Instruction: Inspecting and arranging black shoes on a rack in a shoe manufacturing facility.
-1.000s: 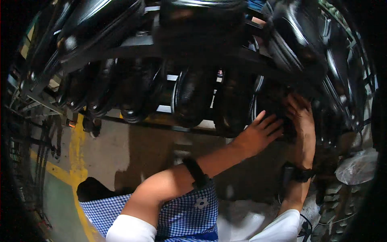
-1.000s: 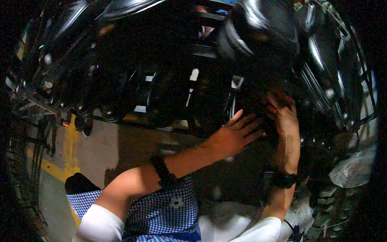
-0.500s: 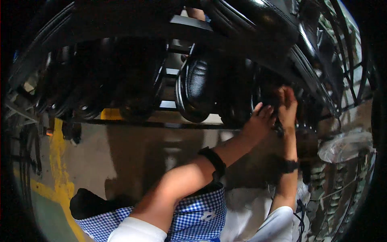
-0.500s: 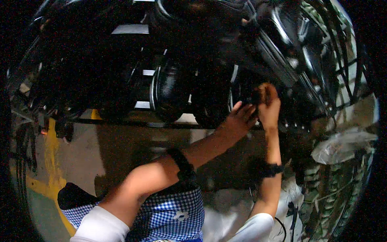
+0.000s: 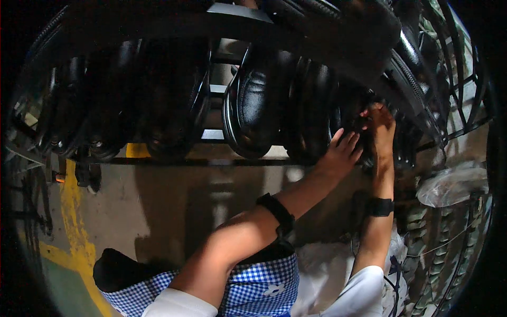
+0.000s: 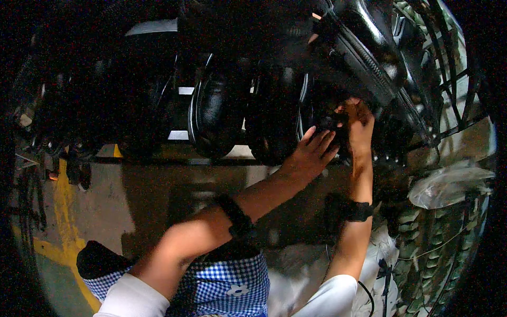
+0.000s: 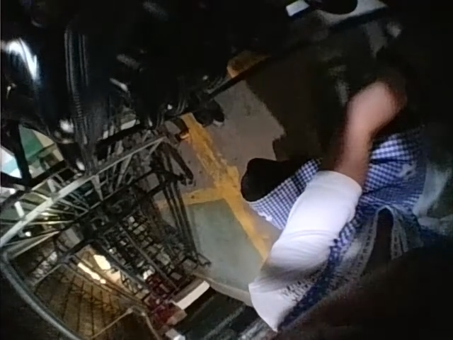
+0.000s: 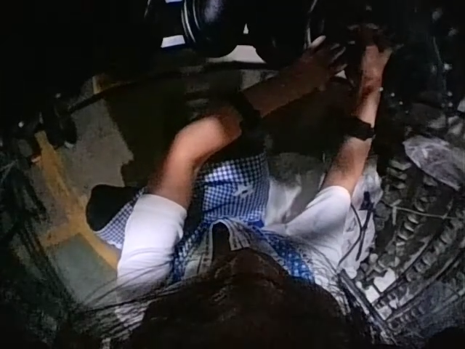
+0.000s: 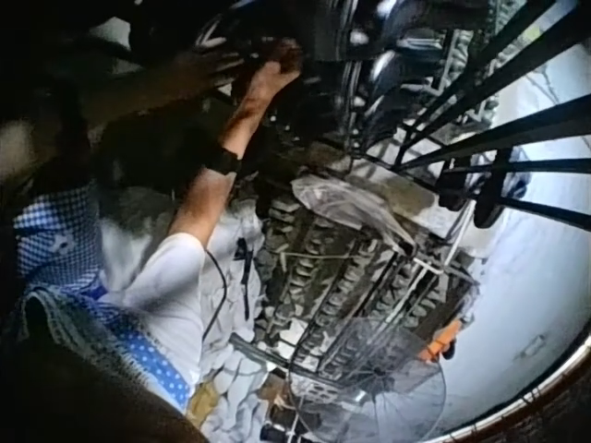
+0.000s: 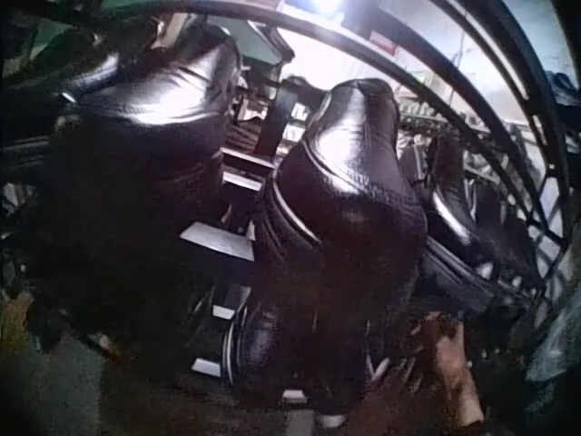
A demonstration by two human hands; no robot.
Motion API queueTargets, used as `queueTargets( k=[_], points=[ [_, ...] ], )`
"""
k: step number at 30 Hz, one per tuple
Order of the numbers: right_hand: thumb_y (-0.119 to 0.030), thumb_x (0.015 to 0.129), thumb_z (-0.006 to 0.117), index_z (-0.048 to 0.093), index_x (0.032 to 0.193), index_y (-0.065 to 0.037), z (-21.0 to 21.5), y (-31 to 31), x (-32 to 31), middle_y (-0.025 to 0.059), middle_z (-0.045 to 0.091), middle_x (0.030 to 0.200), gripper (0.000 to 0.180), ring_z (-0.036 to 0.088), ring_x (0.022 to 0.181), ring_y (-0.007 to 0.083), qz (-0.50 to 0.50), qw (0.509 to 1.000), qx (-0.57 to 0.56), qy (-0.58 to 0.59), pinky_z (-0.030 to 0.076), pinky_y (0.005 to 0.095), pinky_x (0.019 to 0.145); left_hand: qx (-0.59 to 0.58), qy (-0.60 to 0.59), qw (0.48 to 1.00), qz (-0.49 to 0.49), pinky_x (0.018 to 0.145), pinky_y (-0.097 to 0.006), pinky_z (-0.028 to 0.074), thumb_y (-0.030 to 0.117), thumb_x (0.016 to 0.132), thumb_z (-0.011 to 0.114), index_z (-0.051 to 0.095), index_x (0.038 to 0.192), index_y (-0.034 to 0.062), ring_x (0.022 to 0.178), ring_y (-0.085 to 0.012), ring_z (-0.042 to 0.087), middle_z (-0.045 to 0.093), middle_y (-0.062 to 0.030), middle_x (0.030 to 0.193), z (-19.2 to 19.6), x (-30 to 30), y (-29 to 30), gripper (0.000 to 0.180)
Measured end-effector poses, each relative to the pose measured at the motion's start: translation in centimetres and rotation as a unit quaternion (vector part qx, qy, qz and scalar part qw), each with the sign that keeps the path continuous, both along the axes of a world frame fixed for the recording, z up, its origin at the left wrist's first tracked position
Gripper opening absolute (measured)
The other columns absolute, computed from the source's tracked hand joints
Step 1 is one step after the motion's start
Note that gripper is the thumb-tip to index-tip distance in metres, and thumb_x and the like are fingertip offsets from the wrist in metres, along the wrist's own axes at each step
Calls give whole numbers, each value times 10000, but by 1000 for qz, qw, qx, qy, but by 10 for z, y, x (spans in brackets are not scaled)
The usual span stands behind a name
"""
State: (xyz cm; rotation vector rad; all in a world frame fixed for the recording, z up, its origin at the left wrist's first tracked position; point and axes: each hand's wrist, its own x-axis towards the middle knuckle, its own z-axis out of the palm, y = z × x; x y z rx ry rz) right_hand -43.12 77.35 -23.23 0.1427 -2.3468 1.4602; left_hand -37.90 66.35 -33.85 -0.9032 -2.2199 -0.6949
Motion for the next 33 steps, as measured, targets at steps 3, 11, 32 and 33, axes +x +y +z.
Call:
queueTargets(
  k=[3,11,32,33],
  points=[
    [-195,854,569,580,890,-33,1,13,3,30,602,794,166,558,703,117,-19,997,-23,-68,433,248,560,-31,4,999,10,1066,-509,195,203,810,483,458,1255,107,1259,-271,359,359,-149,1369,2,1,0,456],
    [-73,848,581,592,981,-34,-10,18,56,81,620,1012,139,562,967,155,-51,995,40,79,424,278,847,50,-37,997,-33,1069,-440,233,240,773,549,483,1226,72,1258,-258,362,400,-141,1336,8,9,-14,488],
    [-13,669,707,202,1402,-53,-30,-141,45,122,317,1396,891,323,1259,230,29,989,-12,-146,267,308,1025,76,85,993,23,959,-271,398,157,737,535,559,1152,66,1195,-239,401,455,-59,1254,-20,38,-154,425],
    [-22,657,728,192,1406,-57,-29,-139,47,118,346,1377,921,352,1237,223,71,980,-83,-169,279,312,1017,75,84,993,23,959,-271,398,157,737,535,559,1152,66,1195,-239,401,455,-59,1254,-20,39,-157,425]
  ],
)
